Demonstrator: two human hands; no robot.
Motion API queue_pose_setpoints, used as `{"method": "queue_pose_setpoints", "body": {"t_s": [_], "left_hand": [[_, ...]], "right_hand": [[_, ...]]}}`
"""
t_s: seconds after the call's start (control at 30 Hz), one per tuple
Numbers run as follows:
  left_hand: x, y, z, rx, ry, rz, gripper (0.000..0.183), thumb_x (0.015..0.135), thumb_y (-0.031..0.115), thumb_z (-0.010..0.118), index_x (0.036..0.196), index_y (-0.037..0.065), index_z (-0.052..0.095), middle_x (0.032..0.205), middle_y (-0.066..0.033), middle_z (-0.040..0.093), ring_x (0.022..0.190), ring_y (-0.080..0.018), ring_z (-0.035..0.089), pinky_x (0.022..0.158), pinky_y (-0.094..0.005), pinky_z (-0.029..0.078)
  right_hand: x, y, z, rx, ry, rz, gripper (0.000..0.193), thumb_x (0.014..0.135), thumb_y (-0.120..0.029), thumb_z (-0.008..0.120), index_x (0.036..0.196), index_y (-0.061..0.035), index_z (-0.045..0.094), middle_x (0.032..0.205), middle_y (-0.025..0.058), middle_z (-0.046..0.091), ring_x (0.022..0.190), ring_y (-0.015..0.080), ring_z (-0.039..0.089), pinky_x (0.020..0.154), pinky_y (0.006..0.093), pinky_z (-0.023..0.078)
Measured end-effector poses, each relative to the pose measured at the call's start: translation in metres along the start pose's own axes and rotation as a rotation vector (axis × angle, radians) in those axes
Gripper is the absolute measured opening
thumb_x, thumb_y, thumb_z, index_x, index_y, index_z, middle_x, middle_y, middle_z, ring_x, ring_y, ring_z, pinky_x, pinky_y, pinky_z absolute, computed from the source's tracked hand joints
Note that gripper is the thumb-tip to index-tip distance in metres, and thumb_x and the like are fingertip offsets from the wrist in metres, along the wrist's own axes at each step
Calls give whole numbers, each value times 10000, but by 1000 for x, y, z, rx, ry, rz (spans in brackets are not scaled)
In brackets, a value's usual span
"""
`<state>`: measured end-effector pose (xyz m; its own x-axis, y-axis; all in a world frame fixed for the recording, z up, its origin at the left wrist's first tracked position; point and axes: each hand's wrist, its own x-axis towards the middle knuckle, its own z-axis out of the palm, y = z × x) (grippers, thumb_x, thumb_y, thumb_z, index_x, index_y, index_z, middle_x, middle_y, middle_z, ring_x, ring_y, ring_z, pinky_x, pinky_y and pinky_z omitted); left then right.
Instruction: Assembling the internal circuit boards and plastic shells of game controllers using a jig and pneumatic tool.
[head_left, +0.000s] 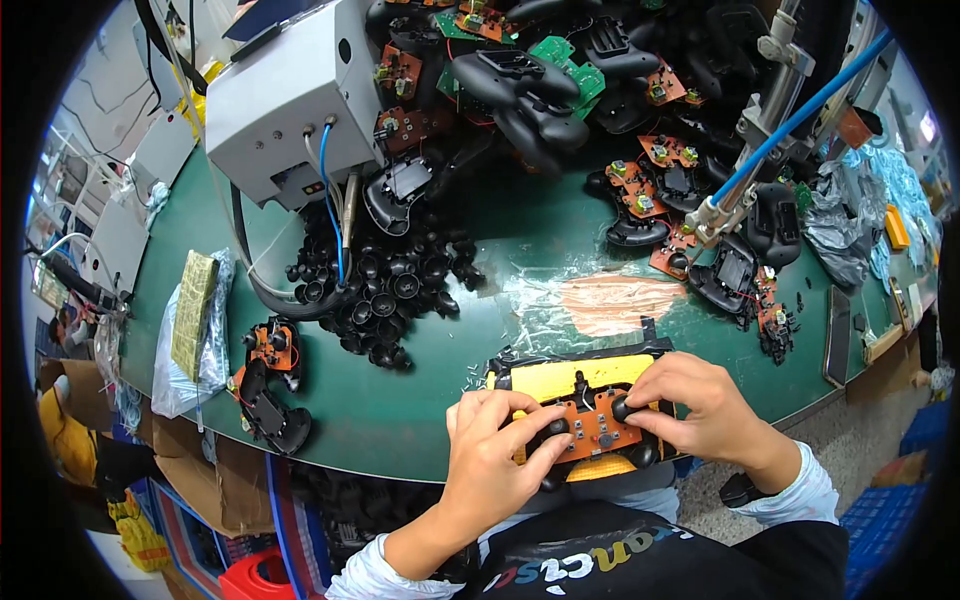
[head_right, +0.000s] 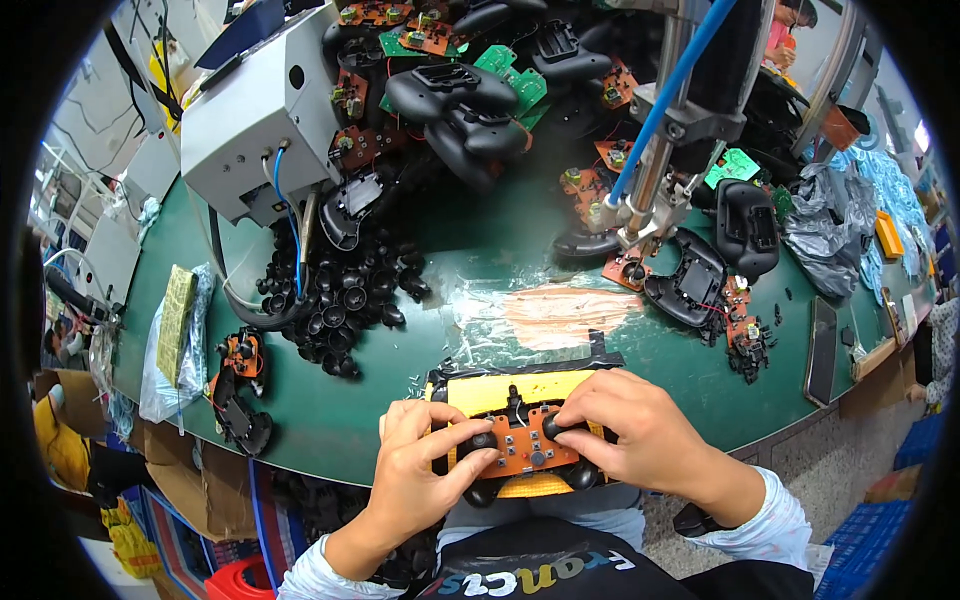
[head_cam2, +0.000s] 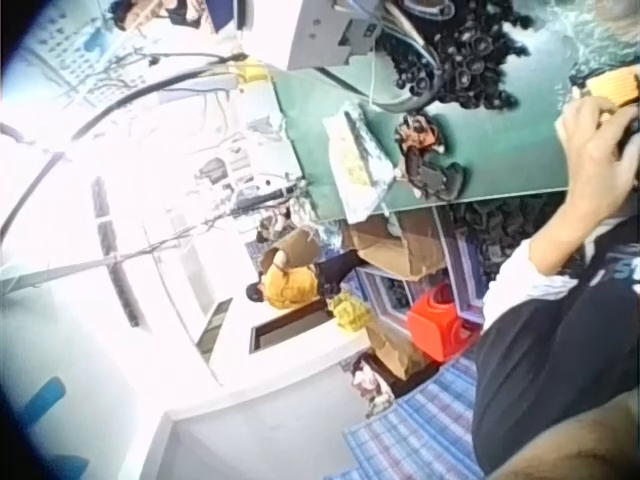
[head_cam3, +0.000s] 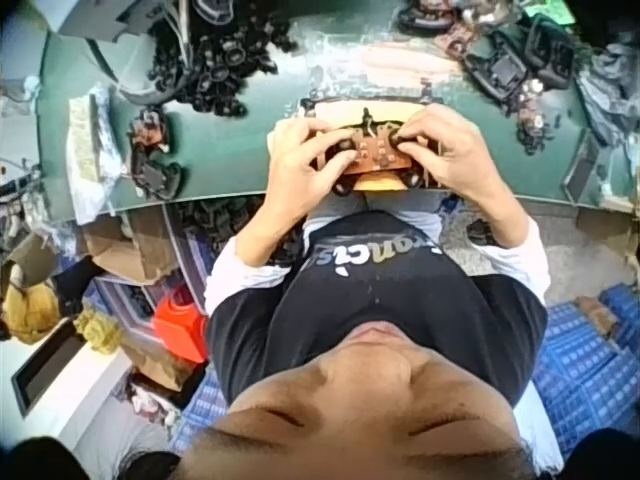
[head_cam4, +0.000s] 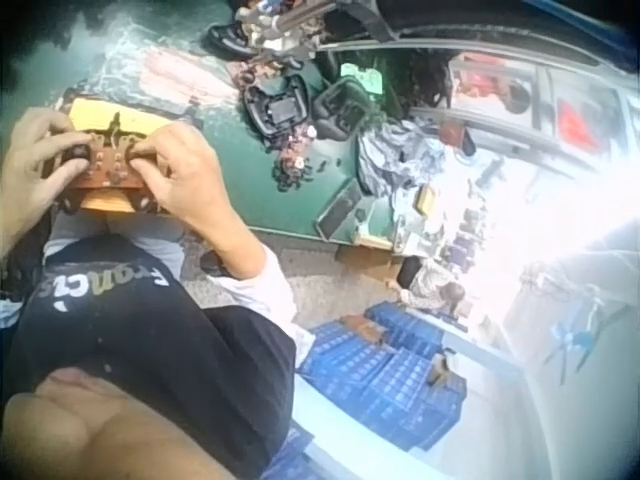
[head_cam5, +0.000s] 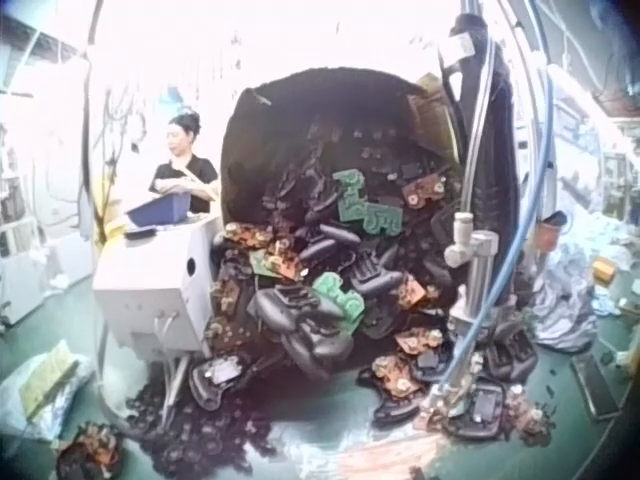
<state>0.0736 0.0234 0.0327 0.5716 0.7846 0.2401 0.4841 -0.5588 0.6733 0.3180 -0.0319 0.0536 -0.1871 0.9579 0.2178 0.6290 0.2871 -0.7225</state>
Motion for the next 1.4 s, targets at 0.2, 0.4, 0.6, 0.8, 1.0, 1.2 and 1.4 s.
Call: {"method": "queue_pose_setpoints", "body": {"t_s": [0.2,0.4,0.6,0.8,1.0,1.2,1.4], "left_hand": [[5,9,-2,3,-43,39,328,739,117,768,1065,138,739,983,-12,634,979,-235,510,885,-374,353],[-2,6,-2,26,-50,0,323,748,161,779,1066,124,732,1002,-18,662,984,-241,552,906,-377,371],[-3,7,-5,49,-18,31,255,761,163,773,1013,130,745,992,0,673,993,-225,554,914,-372,368],[8,7,-1,139,-46,68,223,722,214,816,934,163,771,831,31,683,875,-174,581,861,-358,338],[6,7,-10,207,-71,101,208,766,130,777,967,96,734,882,-34,682,843,-194,607,829,-348,400],[6,13,-9,133,-13,140,198,756,149,775,947,112,737,854,-30,651,853,-227,577,830,-368,377],[10,13,-9,205,-46,143,257,753,156,785,997,104,720,935,-50,667,923,-252,590,890,-380,382]], "right_hand": [[4,-2,-6,-47,-70,3,157,749,-87,757,876,-65,667,894,72,642,833,274,624,733,370,509],[5,-5,-6,-74,-135,9,161,771,-121,734,908,-74,662,911,79,640,881,299,630,752,396,517],[11,-11,-11,-107,-224,66,167,795,-156,716,933,-73,672,906,91,647,872,306,645,743,400,525],[10,-7,-18,-170,-277,54,153,800,-172,687,919,-77,668,867,99,650,837,320,654,706,419,528],[14,5,-5,-60,-254,1,179,749,-130,700,891,-49,628,898,127,645,889,350,640,753,443,516],[13,-10,-5,-174,-226,-64,257,733,-110,709,948,-7,614,904,157,646,882,367,656,731,453,534],[14,5,-14,-229,-296,-17,311,782,-190,707,1047,-45,633,1004,130,658,965,338,651,782,451,541]]}}
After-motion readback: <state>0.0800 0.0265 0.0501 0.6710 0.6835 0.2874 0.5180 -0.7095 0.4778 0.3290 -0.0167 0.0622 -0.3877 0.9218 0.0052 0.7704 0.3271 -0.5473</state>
